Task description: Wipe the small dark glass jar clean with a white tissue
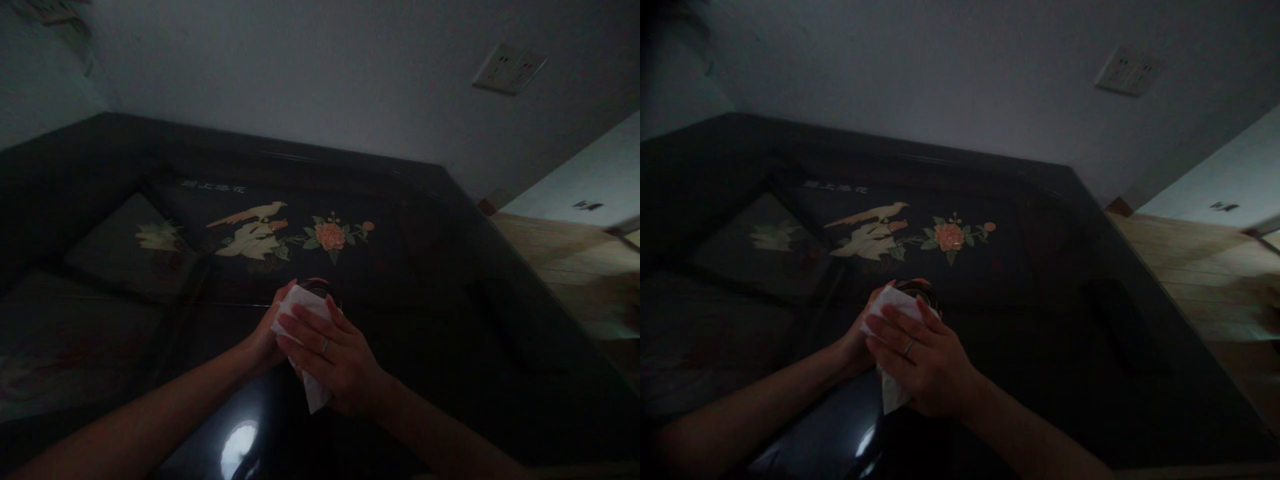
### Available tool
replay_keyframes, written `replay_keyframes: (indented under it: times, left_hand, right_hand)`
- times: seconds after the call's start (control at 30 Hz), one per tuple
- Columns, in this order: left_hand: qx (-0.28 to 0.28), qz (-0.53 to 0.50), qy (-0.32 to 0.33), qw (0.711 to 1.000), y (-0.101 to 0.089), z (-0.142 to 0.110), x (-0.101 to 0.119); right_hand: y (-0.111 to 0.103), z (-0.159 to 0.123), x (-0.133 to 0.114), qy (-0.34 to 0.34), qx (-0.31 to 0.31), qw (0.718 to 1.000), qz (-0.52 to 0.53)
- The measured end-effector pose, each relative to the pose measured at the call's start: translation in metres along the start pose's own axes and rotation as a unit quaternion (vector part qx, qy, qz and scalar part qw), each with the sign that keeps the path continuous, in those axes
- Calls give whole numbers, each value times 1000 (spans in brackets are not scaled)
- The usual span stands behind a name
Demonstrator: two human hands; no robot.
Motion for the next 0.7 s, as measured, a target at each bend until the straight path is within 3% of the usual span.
replay_keyframes:
  times: [0.23,0.33,0.4,0.47,0.5,0.57,0.63,0.7]
  left_hand:
    - [4,-61,62,996,3,-2,10]
    - [4,-74,82,994,3,-1,11]
    - [-15,-70,86,994,1,-1,11]
    - [-36,-54,83,994,0,-1,11]
    - [-40,-45,79,995,0,-1,11]
    - [-41,-36,80,995,1,-2,11]
    - [-37,-32,85,995,4,-4,11]
    - [-31,-28,90,995,6,-5,11]
  right_hand:
    - [-7,-10,27,-22,25,998,50]
    - [-16,-12,31,49,75,988,123]
    - [-21,-13,34,146,125,962,193]
    - [-23,-16,41,283,191,901,267]
    - [-23,-18,47,357,227,854,303]
    - [-21,-24,60,477,295,740,372]
    - [-16,-31,72,567,321,631,420]
    - [-11,-35,82,608,297,588,444]
Point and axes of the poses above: each hand's wrist, its own z-axis towards the middle knuckle, its own y-axis out of the palm, x = y × z, the point moved 2 cm from there along z, towards the middle knuckle, and after that the axes turned 6 degrees about x, right-handed, at the moved point
